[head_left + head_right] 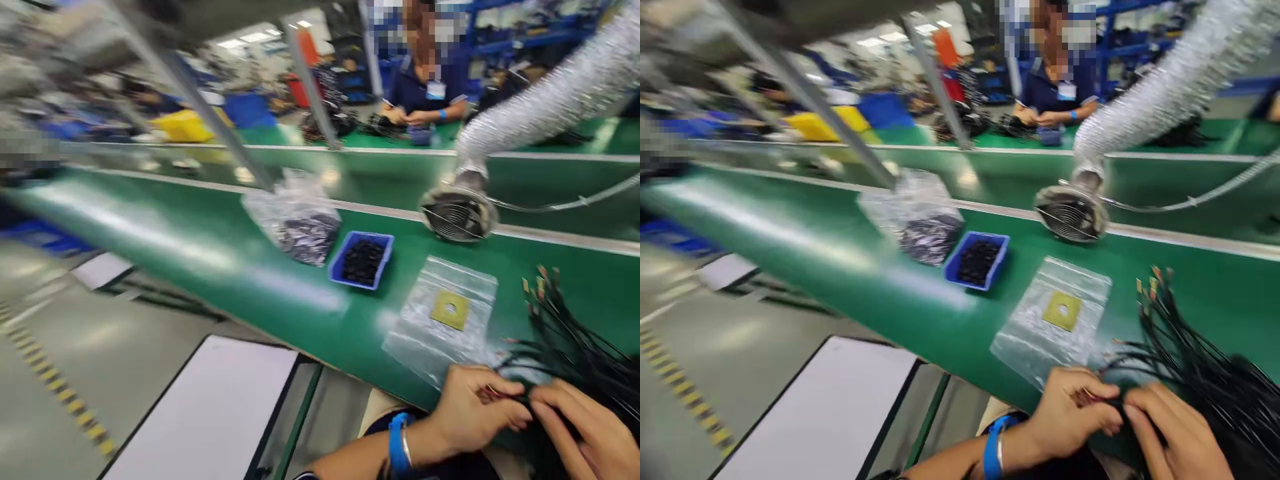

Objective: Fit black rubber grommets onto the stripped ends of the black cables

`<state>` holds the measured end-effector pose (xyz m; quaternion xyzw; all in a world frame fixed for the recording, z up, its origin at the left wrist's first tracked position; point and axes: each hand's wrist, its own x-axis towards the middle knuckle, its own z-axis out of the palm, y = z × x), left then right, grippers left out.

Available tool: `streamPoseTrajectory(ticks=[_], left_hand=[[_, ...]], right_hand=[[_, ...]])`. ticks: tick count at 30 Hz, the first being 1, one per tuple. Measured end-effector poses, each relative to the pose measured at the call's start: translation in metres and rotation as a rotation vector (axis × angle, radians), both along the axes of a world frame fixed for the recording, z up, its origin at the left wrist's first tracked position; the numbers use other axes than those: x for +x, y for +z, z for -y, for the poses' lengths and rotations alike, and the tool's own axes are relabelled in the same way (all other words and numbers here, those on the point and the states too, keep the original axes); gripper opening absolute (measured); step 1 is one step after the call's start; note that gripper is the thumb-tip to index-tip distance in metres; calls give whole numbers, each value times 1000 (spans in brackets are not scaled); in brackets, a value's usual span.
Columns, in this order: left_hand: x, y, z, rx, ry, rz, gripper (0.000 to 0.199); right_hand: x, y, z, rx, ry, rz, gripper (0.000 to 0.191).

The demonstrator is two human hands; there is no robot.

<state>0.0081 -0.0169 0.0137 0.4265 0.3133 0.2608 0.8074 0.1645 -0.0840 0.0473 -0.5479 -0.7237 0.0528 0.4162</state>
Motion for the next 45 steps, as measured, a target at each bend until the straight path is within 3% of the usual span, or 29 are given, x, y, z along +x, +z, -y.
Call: streamPoseTrajectory(ticks=[4,9,15,19,21,26,29,31,33,36,38,41,43,45], left_hand=[[-6,10,-6,290,-37,-103,27],[-9,12,-5,362,-26,-116,16],[-4,13,-6,237,-39,-119,19],[-8,12,-6,85,-39,-82,53],[-11,11,-5,70,-19,-77,60],[-15,9,-5,139,20,-59,43],[-16,11,-5,262,9,-90,35],[-18,13,-4,397,-66,-114,32],[-20,14,-3,521,-280,-91,32],[-25,18,-5,682,-650,-2,32],[-32,25,-13,770,-725,27,34],[-53,46,-45,849,-557,-30,31],[-73,62,-81,938,-273,-194,22],[-94,74,-124,1054,110,-476,17]], right_hand=[[-1,0,13,-189,9,15,13],[-2,-1,10,-219,64,14,14],[-2,1,12,-246,-20,43,17],[-1,6,11,-250,-56,29,17],[-1,8,10,-249,-57,18,16],[-1,6,12,-273,-51,9,12],[2,9,16,-328,-8,15,14],[3,11,18,-403,53,10,18],[3,11,18,-421,53,33,17],[1,-1,10,-279,-111,220,12],[-2,-12,3,-209,-191,388,17],[-5,-26,-5,-194,-183,510,22],[-4,-30,-6,-183,-168,494,23],[-3,-32,-6,-179,-144,452,23]])
